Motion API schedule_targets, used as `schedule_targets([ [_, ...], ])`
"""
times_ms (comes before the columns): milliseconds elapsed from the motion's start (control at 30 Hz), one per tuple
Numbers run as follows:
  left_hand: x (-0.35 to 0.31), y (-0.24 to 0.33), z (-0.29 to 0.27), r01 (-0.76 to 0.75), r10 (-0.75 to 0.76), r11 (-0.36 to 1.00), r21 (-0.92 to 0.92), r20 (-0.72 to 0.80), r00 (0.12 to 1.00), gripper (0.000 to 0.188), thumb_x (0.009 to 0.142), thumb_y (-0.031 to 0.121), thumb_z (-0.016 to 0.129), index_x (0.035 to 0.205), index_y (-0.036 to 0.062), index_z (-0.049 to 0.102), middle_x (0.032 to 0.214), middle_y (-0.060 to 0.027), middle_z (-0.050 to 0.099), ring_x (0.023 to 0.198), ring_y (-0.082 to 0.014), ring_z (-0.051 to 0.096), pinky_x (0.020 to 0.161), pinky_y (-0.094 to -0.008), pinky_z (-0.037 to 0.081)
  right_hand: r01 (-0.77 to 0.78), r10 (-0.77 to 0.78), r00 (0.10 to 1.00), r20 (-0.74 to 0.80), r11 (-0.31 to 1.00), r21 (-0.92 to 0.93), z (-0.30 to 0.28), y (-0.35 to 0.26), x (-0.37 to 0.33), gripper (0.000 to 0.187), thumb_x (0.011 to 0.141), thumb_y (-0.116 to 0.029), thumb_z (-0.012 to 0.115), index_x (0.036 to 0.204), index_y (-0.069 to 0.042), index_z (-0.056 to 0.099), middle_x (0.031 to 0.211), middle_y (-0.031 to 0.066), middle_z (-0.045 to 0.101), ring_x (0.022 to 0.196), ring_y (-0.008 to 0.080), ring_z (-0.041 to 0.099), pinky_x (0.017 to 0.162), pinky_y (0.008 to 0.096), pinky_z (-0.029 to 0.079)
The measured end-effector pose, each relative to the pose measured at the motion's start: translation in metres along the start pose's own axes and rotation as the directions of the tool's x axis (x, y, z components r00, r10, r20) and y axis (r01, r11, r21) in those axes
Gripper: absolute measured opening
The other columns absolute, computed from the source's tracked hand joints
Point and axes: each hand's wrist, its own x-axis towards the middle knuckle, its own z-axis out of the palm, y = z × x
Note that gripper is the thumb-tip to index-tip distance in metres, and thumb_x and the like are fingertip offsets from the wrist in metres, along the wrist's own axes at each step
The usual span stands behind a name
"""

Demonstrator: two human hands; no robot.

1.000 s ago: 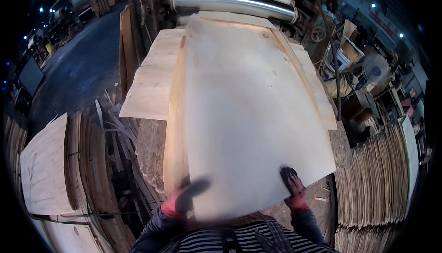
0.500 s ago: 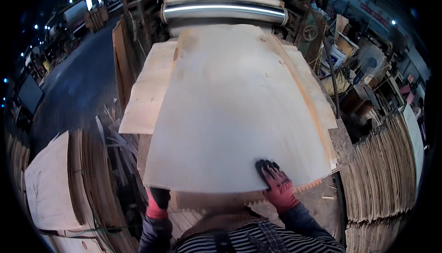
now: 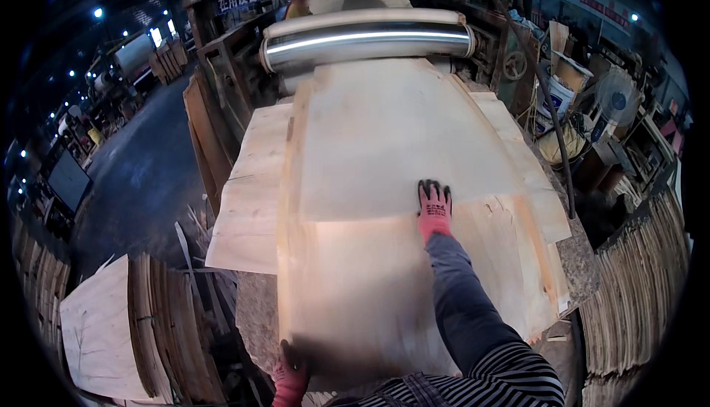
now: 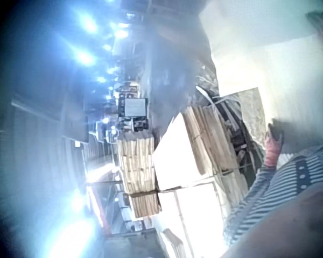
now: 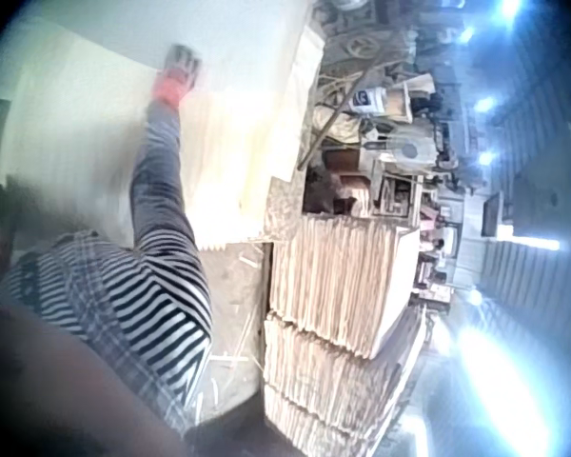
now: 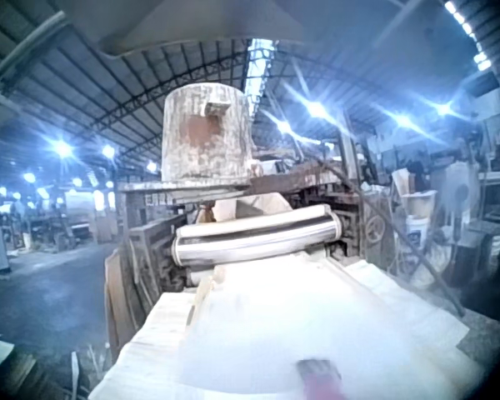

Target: The person repeatedly picks up large wooden planks and feeds them through a roller machine in a workshop. They handle each plank one at a time, guiding it through the rollers and stacking the processed planks nearby.

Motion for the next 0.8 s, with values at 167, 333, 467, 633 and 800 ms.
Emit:
schedule_targets([
  [167,0.005,-0.015,0.004,-0.100,0.087,0.990,-0.095,-0.133,0.987,0.063,0.073,0.013,0.061,0.128,0.0022,0.032,0.108,-0.0141,0.056,0.096,-0.0235,0.055,0.082,-0.0324,0.043,0.224,-0.233,0.971,0.052,0.964,0.140,-0.020,-0.032,-0.042,0.070,0.074,-0.040,0.055,0.130,-0.007,0.030,0.132,0.0178,0.029,0.125,0.0343,0.022,0.103,0.0492,0.012],
  [333,0.006,-0.010,-0.024,0.191,-0.112,0.658,-0.728,0.156,0.981,0.049,0.080,0.011,0.058,0.123,0.0011,0.037,0.100,-0.0123,0.058,0.087,-0.0153,0.056,0.075,-0.0262,0.045,0.355,-0.435,0.873,0.222,0.878,0.323,-0.074,-0.035,-0.178,0.073,0.071,-0.044,0.057,0.129,-0.007,0.032,0.132,0.0205,0.028,0.124,0.0358,0.022,0.102,0.0499,0.014],
  [467,0.017,0.017,-0.034,0.043,0.009,0.880,-0.472,0.108,0.994,0.047,0.075,0.020,0.065,0.116,0.0028,0.049,0.092,-0.0107,0.061,0.082,-0.0117,0.056,0.073,-0.0255,0.045,0.275,-0.391,0.751,0.532,0.918,0.287,-0.119,-0.019,-0.286,0.081,0.064,-0.047,0.063,0.127,-0.005,0.034,0.130,0.0241,0.027,0.121,0.0417,0.024,0.097,0.0570,0.018],
  [633,-0.004,0.058,-0.043,-0.463,0.479,0.877,0.129,-0.160,0.863,0.061,0.075,0.023,0.063,0.128,0.0097,0.035,0.113,-0.0206,0.048,0.103,-0.0313,0.049,0.086,-0.0356,0.040,0.282,-0.375,0.816,0.439,0.923,0.263,-0.127,-0.015,-0.340,0.080,0.062,-0.047,0.064,0.125,-0.006,0.038,0.127,0.0235,0.030,0.118,0.0426,0.027,0.096,0.0569,0.019],
  [800,-0.042,0.107,-0.059,-0.122,0.405,0.694,-0.709,0.245,0.881,0.071,0.076,0.009,0.060,0.133,0.0003,0.020,0.136,-0.0173,0.025,0.126,-0.0241,0.025,0.101,-0.0327,0.023,0.237,-0.328,0.897,0.295,0.922,0.304,-0.156,-0.035,-0.340,0.080,0.060,-0.043,0.068,0.124,-0.005,0.038,0.127,0.0231,0.031,0.117,0.0432,0.029,0.097,0.0555,0.022],
])
